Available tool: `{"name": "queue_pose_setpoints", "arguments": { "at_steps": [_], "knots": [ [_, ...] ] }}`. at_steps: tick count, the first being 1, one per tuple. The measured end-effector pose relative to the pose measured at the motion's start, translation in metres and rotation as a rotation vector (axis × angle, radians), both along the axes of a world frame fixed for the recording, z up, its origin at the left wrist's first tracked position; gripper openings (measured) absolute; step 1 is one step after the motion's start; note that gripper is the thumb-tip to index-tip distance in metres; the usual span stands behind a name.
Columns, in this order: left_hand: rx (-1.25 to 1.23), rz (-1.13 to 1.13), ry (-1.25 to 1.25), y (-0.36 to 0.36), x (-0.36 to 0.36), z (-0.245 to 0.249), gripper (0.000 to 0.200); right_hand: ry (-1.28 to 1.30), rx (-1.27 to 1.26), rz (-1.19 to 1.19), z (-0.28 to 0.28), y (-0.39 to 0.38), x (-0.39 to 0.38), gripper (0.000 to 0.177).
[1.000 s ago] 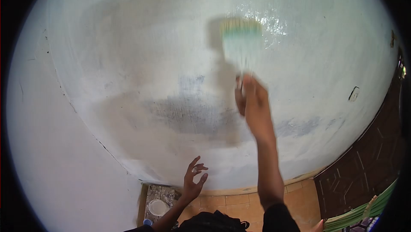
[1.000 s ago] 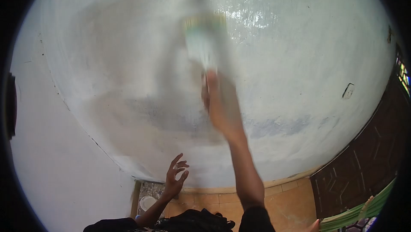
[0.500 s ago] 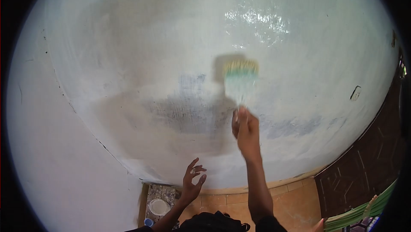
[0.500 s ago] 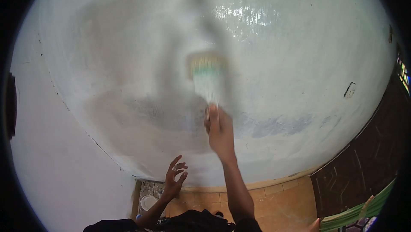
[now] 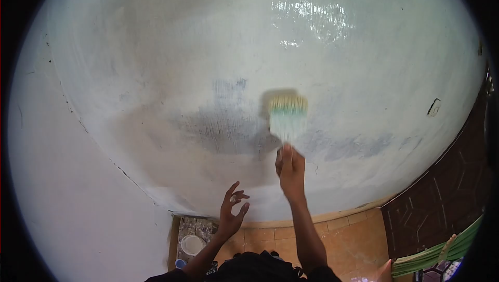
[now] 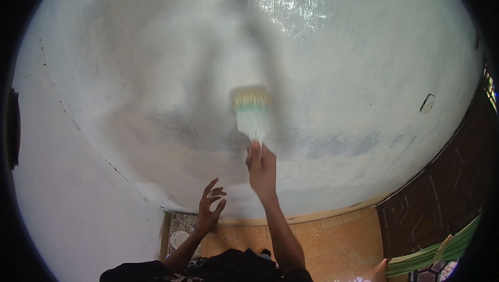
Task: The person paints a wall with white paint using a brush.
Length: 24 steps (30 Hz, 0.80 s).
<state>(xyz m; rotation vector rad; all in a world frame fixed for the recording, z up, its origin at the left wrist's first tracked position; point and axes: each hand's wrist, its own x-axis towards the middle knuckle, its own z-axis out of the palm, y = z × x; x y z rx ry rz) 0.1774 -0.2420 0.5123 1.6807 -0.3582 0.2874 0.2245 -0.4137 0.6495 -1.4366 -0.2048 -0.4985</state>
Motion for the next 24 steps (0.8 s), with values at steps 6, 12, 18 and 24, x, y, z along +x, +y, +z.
{"name": "queue_pose_setpoints", "arguments": {
  "at_steps": [6, 12, 18, 24],
  "knots": [
    [-0.02, 0.0, 0.029, -0.002, 0.006, -0.002, 0.021, 0.05, -0.009, -0.007, -0.05, 0.0, 0.017, 0.045],
    [-0.046, 0.009, 0.024, -0.003, 0.001, 0.007, 0.021, 0.033, 0.028, -0.042, -0.047, 0.002, -0.003, 0.047],
    [-0.032, 0.037, -0.006, -0.004, 0.007, 0.022, 0.021, 0.051, -0.044, -0.034, -0.057, -0.009, 0.024, 0.047],
    [-0.005, 0.042, 0.013, -0.003, 0.006, 0.015, 0.021, 0.095, 0.012, -0.009, -0.061, -0.004, -0.001, 0.047]
  ]
}}
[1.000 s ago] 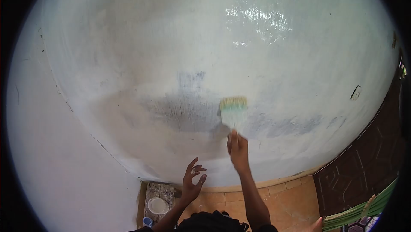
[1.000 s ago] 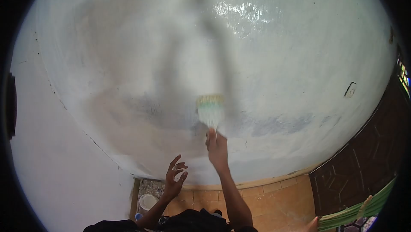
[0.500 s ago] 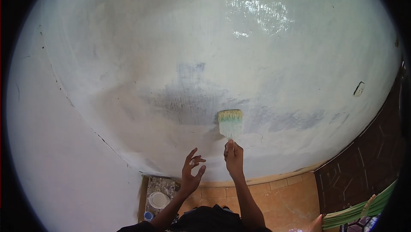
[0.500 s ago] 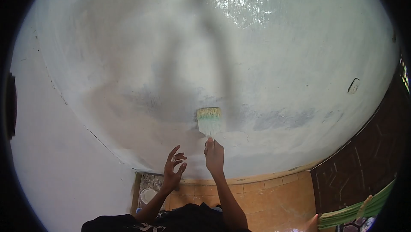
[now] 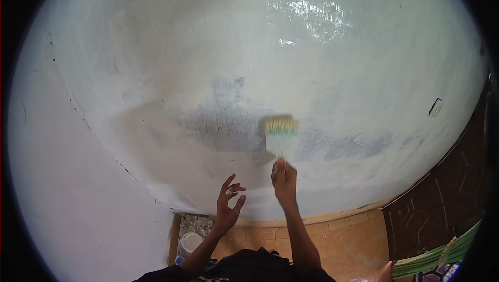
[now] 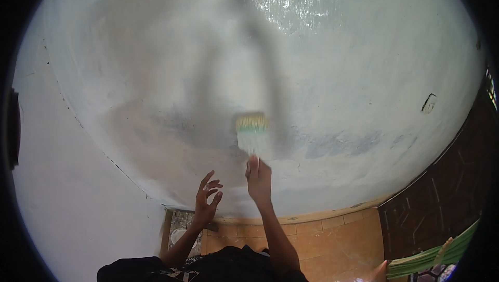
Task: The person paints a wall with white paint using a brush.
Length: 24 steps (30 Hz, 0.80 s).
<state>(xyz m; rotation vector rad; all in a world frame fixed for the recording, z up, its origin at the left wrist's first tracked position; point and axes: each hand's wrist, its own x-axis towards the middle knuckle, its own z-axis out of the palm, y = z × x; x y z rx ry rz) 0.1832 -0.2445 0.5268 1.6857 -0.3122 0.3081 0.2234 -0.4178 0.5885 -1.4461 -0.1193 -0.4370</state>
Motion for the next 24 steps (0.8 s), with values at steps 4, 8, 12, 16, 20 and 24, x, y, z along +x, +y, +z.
{"name": "queue_pose_setpoints", "arguments": {
  "at_steps": [4, 8, 12, 16, 20, 24],
  "knots": [
    [-0.016, -0.015, -0.022, -0.003, 0.006, 0.008, 0.02, -0.038, -0.021, 0.037, 0.03, -0.004, 0.025, 0.047],
    [0.0, -0.003, -0.045, -0.002, 0.009, 0.002, 0.02, 0.143, -0.116, -0.004, -0.058, -0.006, 0.008, 0.052],
    [-0.017, -0.003, -0.035, -0.002, 0.011, 0.006, 0.02, 0.126, -0.024, 0.028, -0.046, 0.0, -0.014, 0.054],
    [-0.042, -0.015, -0.005, -0.002, 0.011, 0.015, 0.02, -0.049, -0.016, 0.063, 0.038, -0.001, 0.017, 0.049],
    [-0.021, 0.005, -0.041, -0.003, 0.014, 0.007, 0.02, -0.026, -0.085, -0.013, -0.016, -0.003, 0.03, 0.05],
    [-0.057, 0.006, 0.007, 0.0, 0.004, -0.008, 0.02, 0.23, -0.015, -0.01, -0.095, 0.005, -0.005, 0.05]
  ]
}}
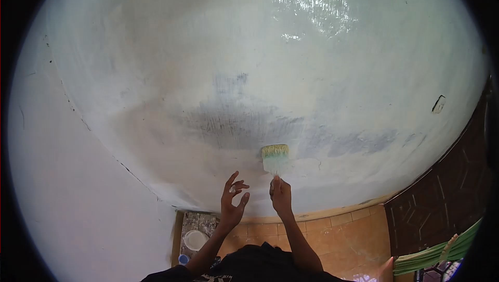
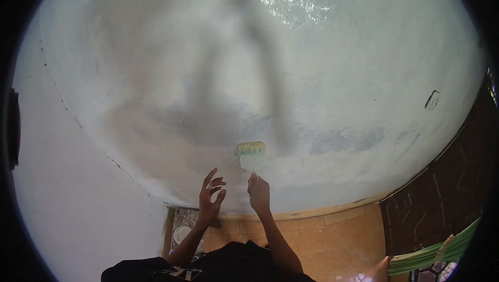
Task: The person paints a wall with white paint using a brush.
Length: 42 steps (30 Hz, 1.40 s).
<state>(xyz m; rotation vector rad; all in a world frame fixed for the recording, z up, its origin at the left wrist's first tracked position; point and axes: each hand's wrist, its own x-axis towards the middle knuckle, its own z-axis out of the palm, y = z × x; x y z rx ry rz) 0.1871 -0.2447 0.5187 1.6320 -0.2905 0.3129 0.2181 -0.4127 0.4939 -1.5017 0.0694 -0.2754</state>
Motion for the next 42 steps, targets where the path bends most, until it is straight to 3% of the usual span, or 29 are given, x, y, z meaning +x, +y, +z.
{"name": "queue_pose_setpoints", "arguments": {
  "at_steps": [4, 6, 9, 13, 19, 22, 25, 28, 31, 34, 37, 40, 42],
  "knots": [
    [0.021, -0.005, 0.005, 0.0, 0.001, 0.01, 0.019, -0.163, -0.099, 0.017, 0.069, -0.01, 0.005, 0.056],
    [0.042, -0.015, -0.009, 0.0, 0.005, 0.017, 0.019, -0.183, -0.015, 0.047, 0.091, -0.015, 0.021, 0.054],
    [0.098, -0.025, -0.06, 0.002, 0.008, 0.01, 0.021, -0.246, -0.126, -0.03, 0.043, -0.013, 0.028, 0.051],
    [0.008, -0.053, 0.019, 0.001, -0.001, -0.007, 0.022, 0.058, -0.039, -0.062, -0.011, 0.001, -0.012, 0.051],
    [0.014, -0.091, 0.039, 0.003, -0.005, -0.003, 0.022, -0.268, -0.04, 0.013, 0.068, -0.003, 0.023, 0.05],
    [0.039, -0.086, 0.022, 0.005, -0.002, -0.001, 0.022, -0.245, -0.147, -0.06, 0.009, -0.006, 0.027, 0.051],
    [-0.006, -0.082, 0.06, 0.009, -0.008, -0.01, 0.022, -0.019, -0.124, -0.069, -0.059, 0.002, -0.004, 0.05],
    [-0.03, -0.094, 0.075, 0.008, -0.006, -0.01, 0.022, -0.081, 0.042, -0.03, -0.028, 0.012, -0.014, 0.049],
    [0.002, -0.104, 0.057, 0.008, -0.004, -0.011, 0.023, -0.267, -0.031, 0.008, 0.024, 0.01, 0.012, 0.048],
    [0.017, -0.105, 0.04, 0.007, -0.002, -0.009, 0.022, -0.311, -0.048, 0.011, 0.002, 0.0, 0.039, 0.047],
    [0.015, -0.087, 0.045, 0.009, -0.006, -0.018, 0.022, -0.149, -0.093, -0.03, -0.052, 0.003, 0.016, 0.047],
    [0.023, -0.074, 0.053, 0.012, -0.01, -0.021, 0.022, -0.04, 0.012, -0.023, -0.059, 0.008, -0.005, 0.047],
    [0.032, -0.08, 0.089, 0.014, -0.009, -0.03, 0.021, -0.143, 0.024, 0.007, -0.016, 0.011, 0.001, 0.047]
  ]
}}
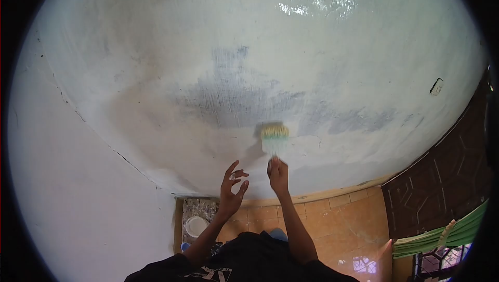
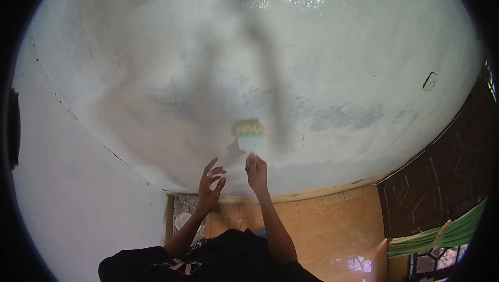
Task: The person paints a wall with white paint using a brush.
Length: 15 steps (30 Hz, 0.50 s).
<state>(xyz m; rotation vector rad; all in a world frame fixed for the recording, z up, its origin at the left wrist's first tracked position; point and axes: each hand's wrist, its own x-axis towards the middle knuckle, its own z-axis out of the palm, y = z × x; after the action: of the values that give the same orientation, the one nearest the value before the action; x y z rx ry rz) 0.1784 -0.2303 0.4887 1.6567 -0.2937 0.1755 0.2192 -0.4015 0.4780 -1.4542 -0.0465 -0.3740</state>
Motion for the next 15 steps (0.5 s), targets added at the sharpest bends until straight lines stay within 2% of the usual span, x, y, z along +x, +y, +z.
{"name": "queue_pose_setpoints", "arguments": {
  "at_steps": [1, 4, 7, 9, 11, 12, 15],
  "knots": [
    [0.0, -0.003, -0.003, -0.001, -0.001, 0.002, 0.021, -0.048, 0.007, 0.014, 0.017, 0.0, 0.006, 0.047],
    [-0.003, -0.008, -0.026, -0.004, 0.003, 0.012, 0.02, -0.1, -0.02, 0.063, 0.021, -0.004, 0.033, 0.048],
    [-0.004, -0.004, -0.058, -0.006, 0.005, 0.013, 0.02, -0.01, -0.089, -0.007, -0.035, -0.002, 0.023, 0.048],
    [0.013, 0.004, -0.08, -0.008, 0.001, 0.015, 0.02, 0.028, -0.07, 0.001, -0.048, 0.0, 0.008, 0.048],
    [0.078, -0.015, -0.096, -0.006, 0.005, 0.005, 0.043, 0.032, 0.007, 0.023, -0.04, 0.001, -0.001, 0.048],
    [0.113, -0.028, -0.101, -0.005, 0.006, 0.001, 0.054, -0.04, -0.071, -0.028, -0.016, 0.004, 0.003, 0.048],
    [-0.018, -0.02, -0.046, -0.012, 0.007, 0.017, 0.021, -0.127, -0.045, 0.029, 0.039, 0.001, 0.025, 0.048]
  ]
}}
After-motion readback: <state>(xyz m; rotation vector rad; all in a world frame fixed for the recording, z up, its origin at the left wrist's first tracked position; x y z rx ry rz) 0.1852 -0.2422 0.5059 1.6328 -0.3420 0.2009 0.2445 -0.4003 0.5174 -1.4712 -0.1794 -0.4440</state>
